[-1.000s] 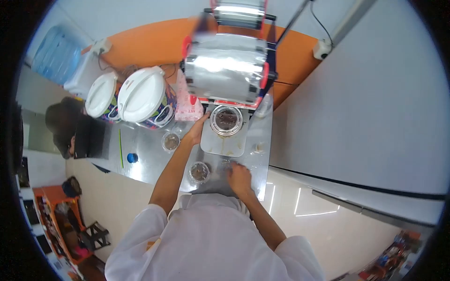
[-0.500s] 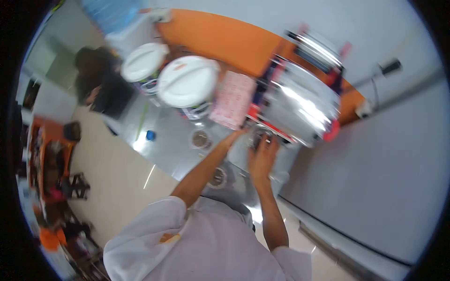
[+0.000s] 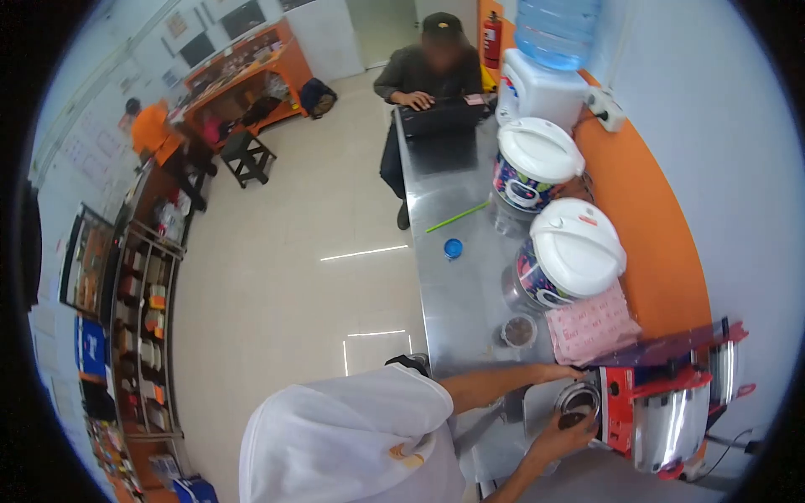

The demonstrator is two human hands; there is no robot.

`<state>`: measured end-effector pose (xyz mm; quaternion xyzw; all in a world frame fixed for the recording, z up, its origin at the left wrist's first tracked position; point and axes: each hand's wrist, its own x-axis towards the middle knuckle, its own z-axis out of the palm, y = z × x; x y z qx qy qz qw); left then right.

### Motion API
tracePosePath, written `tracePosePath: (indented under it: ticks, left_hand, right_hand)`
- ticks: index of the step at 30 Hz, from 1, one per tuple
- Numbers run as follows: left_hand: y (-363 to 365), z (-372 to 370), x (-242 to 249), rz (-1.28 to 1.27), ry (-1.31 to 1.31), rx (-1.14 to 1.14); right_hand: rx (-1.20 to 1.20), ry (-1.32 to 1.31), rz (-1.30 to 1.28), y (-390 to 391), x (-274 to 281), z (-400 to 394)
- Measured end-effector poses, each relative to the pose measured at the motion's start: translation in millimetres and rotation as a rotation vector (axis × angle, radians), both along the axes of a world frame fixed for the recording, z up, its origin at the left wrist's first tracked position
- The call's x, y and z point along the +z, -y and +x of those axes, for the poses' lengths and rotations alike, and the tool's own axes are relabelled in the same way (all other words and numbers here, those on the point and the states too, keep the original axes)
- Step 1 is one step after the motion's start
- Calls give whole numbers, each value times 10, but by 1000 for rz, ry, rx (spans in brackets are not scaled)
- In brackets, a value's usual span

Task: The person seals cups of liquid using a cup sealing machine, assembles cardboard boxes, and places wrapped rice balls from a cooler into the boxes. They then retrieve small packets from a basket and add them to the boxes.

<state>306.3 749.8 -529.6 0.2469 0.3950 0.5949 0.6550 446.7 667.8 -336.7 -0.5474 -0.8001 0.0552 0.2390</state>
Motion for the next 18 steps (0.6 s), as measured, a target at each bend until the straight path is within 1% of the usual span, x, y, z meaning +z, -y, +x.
tracePosePath:
  ticks: [1, 2, 3, 4, 5, 6, 7, 8, 9, 10, 11, 12, 13, 14, 15, 16, 17, 18]
  left_hand:
    - [-114, 91, -293, 225, -7, -20]
    - [-119, -17, -324, 338, -30, -16]
    - [-67, -150, -232, 450, -47, -9]
    - [-101, -135, -89, 295, 81, -113]
    - [-75, -121, 146, 140, 215, -218]
    - [-18, -165, 349, 144, 208, -194]
    - [83, -251, 571, 48, -235, -165]
    - [202, -299, 786, -61, -672, -135]
    - [396, -318, 1034, -67, -674, -121]
    - [662, -323, 1312, 153, -865, -36]
    - [901, -314, 1588, 379, -1051, 49]
    - [1117, -269, 1875, 376, -1051, 51]
    - [1332, -222, 2155, 642, -1328, 97]
    - [1461, -202, 2310, 916, -1592, 143]
    - [1504, -178, 2356, 918, -1580, 137]
    - [1536, -98, 2389, 961, -1608, 48]
    - [1576, 8, 2463, 1024, -1615, -50]
    - [1579, 2, 2480, 1002, -1495, -47]
  right_hand:
    - [78, -23, 59, -142, -146, 115]
    - [116, -40, 62, -121, -164, 84]
    - [63, -54, 71, -106, -128, 70]
    - [4, -62, 79, -96, -87, 99]
    - [29, -69, 81, -137, -140, 223]
    - [23, -16, 74, -231, -227, 385]
    - [14, 37, 66, -304, -261, 443]
    - [33, 34, 67, -171, -14, 396]
    - [70, 92, 163, 96, 394, 351]
    - [100, 149, 260, 244, 637, 331]
    - [106, 145, 260, 226, 653, 401]
    - [153, 27, 324, 193, 620, 542]
    - [198, -91, 385, 179, 590, 616]
    - [197, -86, 379, 158, 545, 614]
    - [255, -441, 22, 128, 482, 632]
    - [284, -789, -334, 173, 464, 727]
    - [384, -666, -317, 444, 843, 564]
    - [286, -713, -456, 481, 901, 488]
